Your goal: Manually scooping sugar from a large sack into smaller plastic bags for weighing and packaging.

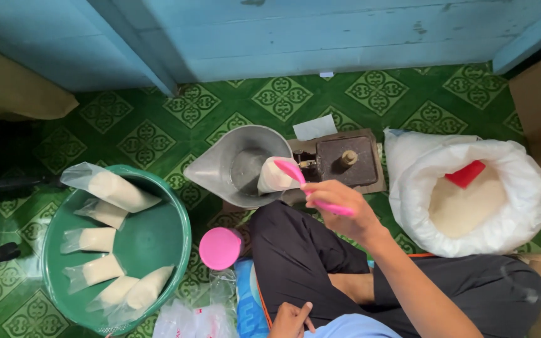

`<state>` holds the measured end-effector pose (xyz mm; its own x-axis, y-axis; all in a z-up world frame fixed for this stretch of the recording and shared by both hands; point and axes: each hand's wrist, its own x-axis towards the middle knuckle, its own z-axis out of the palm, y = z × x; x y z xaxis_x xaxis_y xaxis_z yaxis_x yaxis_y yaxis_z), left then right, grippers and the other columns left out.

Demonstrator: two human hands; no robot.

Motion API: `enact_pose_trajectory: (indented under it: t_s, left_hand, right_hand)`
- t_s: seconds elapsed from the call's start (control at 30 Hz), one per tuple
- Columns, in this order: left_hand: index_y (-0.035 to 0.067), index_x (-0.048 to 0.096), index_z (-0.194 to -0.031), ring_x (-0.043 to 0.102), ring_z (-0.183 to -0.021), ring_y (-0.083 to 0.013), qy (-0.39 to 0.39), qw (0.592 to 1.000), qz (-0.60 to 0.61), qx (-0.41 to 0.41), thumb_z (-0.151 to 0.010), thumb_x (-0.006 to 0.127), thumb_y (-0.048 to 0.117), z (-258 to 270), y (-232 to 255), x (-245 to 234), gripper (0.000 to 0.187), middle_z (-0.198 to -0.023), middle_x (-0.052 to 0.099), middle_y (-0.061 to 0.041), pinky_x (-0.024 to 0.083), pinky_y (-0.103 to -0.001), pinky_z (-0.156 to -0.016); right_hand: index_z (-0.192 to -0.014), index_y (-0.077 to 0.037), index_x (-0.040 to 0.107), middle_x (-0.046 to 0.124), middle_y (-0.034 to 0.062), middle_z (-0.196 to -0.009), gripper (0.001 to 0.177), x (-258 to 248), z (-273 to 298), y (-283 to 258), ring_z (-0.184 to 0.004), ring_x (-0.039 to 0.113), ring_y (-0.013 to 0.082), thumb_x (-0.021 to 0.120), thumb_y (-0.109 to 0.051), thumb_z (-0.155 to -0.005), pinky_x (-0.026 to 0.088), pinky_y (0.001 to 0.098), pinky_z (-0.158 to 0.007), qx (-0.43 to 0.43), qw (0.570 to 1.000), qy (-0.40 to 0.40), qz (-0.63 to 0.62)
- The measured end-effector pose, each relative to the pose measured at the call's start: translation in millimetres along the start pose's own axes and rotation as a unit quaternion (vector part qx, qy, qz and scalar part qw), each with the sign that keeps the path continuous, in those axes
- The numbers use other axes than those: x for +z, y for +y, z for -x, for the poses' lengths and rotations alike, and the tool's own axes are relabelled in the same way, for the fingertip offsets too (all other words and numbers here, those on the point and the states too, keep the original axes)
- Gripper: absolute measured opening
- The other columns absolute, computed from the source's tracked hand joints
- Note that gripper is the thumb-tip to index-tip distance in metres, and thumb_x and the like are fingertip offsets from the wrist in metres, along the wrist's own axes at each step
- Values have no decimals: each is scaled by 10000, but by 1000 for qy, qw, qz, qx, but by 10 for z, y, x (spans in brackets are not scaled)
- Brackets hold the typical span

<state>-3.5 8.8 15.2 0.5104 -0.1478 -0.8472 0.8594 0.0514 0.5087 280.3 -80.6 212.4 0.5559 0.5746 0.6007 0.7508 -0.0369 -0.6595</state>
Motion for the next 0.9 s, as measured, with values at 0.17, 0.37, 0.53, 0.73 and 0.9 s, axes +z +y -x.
enact_pose_trajectory:
  t_s: [0.17, 0.37, 0.53, 0.73, 0.9]
  left_hand:
    - [75, 768, -610, 511, -409, -83, 0, 1000, -17, 6, -1028, 539, 482, 47, 54, -11, 627, -425, 549, -51, 455, -184, -538]
    - [56, 786, -603, 504, -398, -108, 30, 998, -30, -39, -1002, 567, 453, 54, 118, 8, 604, -414, 545, -69, 421, -209, -522]
    - [113, 819, -548, 511, -359, -75, 80, 986, -145, 30, -926, 537, 481, 50, 116, 34, 598, -332, 507, -30, 424, -177, -502]
    - [62, 823, -485, 510, -346, -116, 107, 984, -142, 15, -870, 589, 470, -17, 66, 28, 609, -302, 490, -56, 395, -201, -464]
    - [43, 834, -493, 538, -366, -124, 113, 978, -174, -17, -864, 579, 459, -124, -9, -5, 614, -334, 556, -73, 401, -197, -470]
  right_hand:
    - [-1039, -45, 647, 688, 116, -1138, 194, -37, -8, -13, -980, 720, 219, 683, 54, -876, 635, 288, -832, -6, 998, 34, -46]
    - [-1122, -7, 533, 605, 159, -1142, 344, -345, 225, 16, -1140, 653, 322, 589, 201, -854, 651, 372, -889, 74, 968, 208, -122]
    - [-1182, -58, 474, 658, 225, -1091, 288, -767, 572, 171, -928, 677, 284, 640, -91, -949, 607, 344, -825, 180, 901, 378, -115]
    - [-1177, -116, 483, 656, 221, -1141, 285, -1353, 1455, 527, -869, 673, 212, 651, -114, -947, 583, 258, -800, 262, 781, 541, -170]
    - [-1153, -115, 480, 658, 216, -1137, 255, -1755, 2134, 724, -860, 668, 195, 641, -104, -955, 582, 270, -802, 279, 722, 621, -121]
